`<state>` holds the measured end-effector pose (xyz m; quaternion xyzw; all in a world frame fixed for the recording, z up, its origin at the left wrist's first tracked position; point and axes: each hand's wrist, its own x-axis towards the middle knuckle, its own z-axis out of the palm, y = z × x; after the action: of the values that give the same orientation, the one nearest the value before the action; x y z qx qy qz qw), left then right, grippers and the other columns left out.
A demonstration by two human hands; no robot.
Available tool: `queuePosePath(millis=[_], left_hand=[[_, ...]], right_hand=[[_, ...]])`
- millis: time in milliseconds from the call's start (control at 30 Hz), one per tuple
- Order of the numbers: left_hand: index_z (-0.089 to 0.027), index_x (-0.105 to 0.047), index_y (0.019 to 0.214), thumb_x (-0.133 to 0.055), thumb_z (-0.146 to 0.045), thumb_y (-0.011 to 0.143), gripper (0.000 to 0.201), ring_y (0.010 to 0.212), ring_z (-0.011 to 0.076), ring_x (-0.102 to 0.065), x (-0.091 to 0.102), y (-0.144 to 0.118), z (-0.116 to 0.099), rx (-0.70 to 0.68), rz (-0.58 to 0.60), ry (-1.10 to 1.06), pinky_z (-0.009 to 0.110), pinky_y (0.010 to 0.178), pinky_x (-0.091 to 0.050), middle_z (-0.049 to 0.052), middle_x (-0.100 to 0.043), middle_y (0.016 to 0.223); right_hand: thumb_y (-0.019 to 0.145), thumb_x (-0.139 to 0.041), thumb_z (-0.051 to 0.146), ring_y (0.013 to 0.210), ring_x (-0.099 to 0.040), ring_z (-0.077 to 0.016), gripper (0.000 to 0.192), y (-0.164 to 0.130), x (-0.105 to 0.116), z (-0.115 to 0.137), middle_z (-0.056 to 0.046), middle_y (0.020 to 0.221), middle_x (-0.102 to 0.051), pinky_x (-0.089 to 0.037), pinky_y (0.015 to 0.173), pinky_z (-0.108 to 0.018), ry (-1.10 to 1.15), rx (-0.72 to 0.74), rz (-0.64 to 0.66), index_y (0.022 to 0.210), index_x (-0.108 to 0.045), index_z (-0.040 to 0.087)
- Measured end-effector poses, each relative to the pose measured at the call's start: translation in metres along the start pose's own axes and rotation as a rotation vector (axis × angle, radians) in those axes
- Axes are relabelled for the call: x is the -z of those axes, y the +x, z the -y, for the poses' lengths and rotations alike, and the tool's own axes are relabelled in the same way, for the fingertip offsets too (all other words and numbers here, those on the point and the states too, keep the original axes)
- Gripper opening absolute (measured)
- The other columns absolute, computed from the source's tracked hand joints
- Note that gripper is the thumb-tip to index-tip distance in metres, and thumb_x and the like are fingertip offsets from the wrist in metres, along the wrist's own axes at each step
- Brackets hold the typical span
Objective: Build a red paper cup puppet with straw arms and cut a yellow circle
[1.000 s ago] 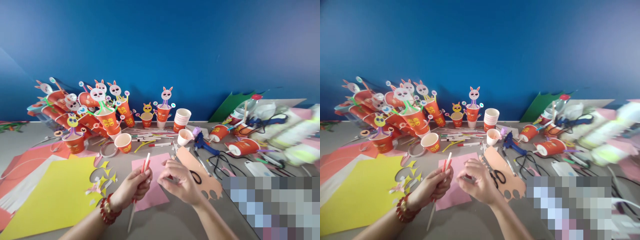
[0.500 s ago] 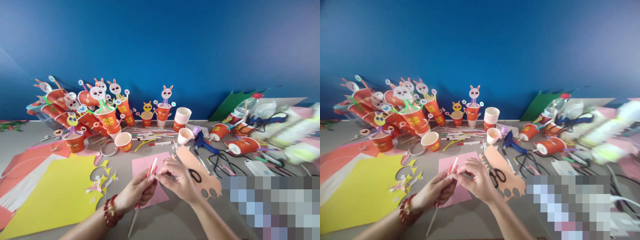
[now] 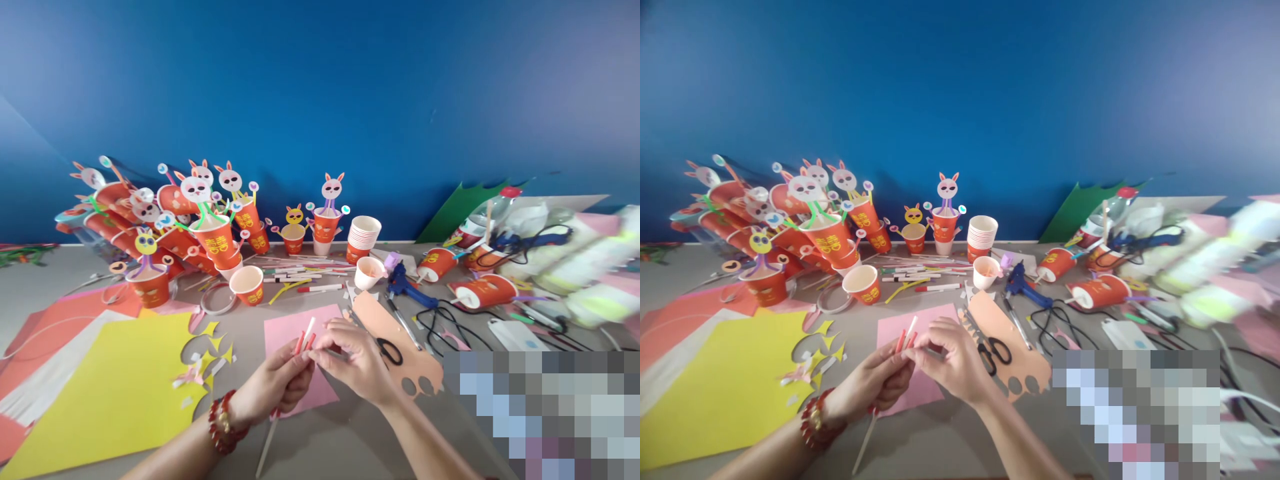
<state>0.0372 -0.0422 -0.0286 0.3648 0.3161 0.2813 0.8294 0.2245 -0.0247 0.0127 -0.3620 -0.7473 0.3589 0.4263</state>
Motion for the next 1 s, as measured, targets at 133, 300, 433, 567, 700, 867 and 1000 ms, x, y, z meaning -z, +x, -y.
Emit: queuePosePath(millis=[133,300,433,567,700,867,1000], left_hand=[[-0.023,-0.039,0.079,-0.058,-0.059,0.088,0.041,0.04,0.0033,-0.013,-0.0032,-0.0017,-0.0034,0.017,-0.012,0.008,0.016,0.034,-0.008,-0.012,-0.029,0.053],[-0.023,-0.039,0.078,-0.056,-0.058,0.089,0.041,0.039,0.0033,-0.015,-0.0064,-0.002,-0.0055,0.024,0.003,0.041,0.016,0.034,-0.01,-0.012,-0.029,0.053],[-0.023,-0.04,0.081,-0.056,-0.057,0.09,0.039,0.039,0.0034,-0.014,-0.0055,-0.0015,-0.0047,0.025,-0.015,0.032,0.016,0.034,-0.009,-0.013,-0.028,0.053],[-0.022,-0.043,0.085,-0.058,-0.056,0.089,0.037,0.04,0.0033,-0.012,-0.0031,-0.0017,-0.0046,0.02,-0.046,0.011,0.015,0.034,-0.01,-0.013,-0.029,0.054],[-0.021,-0.046,0.086,-0.058,-0.057,0.089,0.037,0.039,0.0029,-0.013,-0.0019,-0.001,-0.0045,0.015,-0.029,0.007,0.015,0.033,-0.01,-0.013,-0.031,0.052],[-0.021,-0.048,0.088,-0.058,-0.057,0.089,0.037,0.038,0.0024,-0.012,-0.0022,-0.0001,-0.0036,0.02,-0.032,0.006,0.015,0.033,-0.01,-0.013,-0.031,0.053],[-0.021,-0.048,0.088,-0.058,-0.055,0.089,0.036,0.038,0.0022,-0.012,-0.0039,-0.0006,-0.0046,0.004,-0.052,0.016,0.014,0.032,-0.01,-0.013,-0.031,0.052]], right_hand=[[0.091,-0.065,0.029,0.064,-0.051,-0.0152,0.023,0.0005,0.0007,-0.0006,0.001,0.063,-0.058,-0.038,0.064,-0.028,-0.022,-0.017,-0.002,0.069,-0.066,0.02],[0.09,-0.062,0.028,0.065,-0.052,-0.0161,0.024,-0.0007,0.001,-0.0031,0.0,0.064,-0.06,-0.037,0.063,-0.028,-0.064,-0.058,0.006,0.068,-0.066,0.02],[0.091,-0.061,0.027,0.065,-0.052,-0.016,0.024,-0.0009,0.0015,-0.0024,0.0,0.064,-0.06,-0.037,0.063,-0.028,-0.069,-0.082,0.02,0.068,-0.066,0.02],[0.09,-0.062,0.026,0.064,-0.051,-0.0157,0.024,-0.0007,0.0028,-0.0025,0.001,0.063,-0.059,-0.037,0.064,-0.028,-0.09,-0.095,0.011,0.067,-0.066,0.019],[0.091,-0.063,0.026,0.064,-0.052,-0.0156,0.025,-0.0013,0.0027,-0.0035,0.0,0.063,-0.06,-0.037,0.064,-0.028,-0.098,-0.101,0.015,0.067,-0.068,0.019],[0.092,-0.062,0.025,0.067,-0.056,-0.016,0.025,-0.0021,0.0016,-0.0037,0.0,0.066,-0.064,-0.039,0.066,-0.028,-0.092,-0.088,0.018,0.069,-0.069,0.02],[0.092,-0.062,0.024,0.067,-0.056,-0.0156,0.025,-0.0017,0.0018,-0.0033,0.0,0.066,-0.064,-0.038,0.066,-0.028,-0.101,-0.086,0.01,0.069,-0.069,0.02]])
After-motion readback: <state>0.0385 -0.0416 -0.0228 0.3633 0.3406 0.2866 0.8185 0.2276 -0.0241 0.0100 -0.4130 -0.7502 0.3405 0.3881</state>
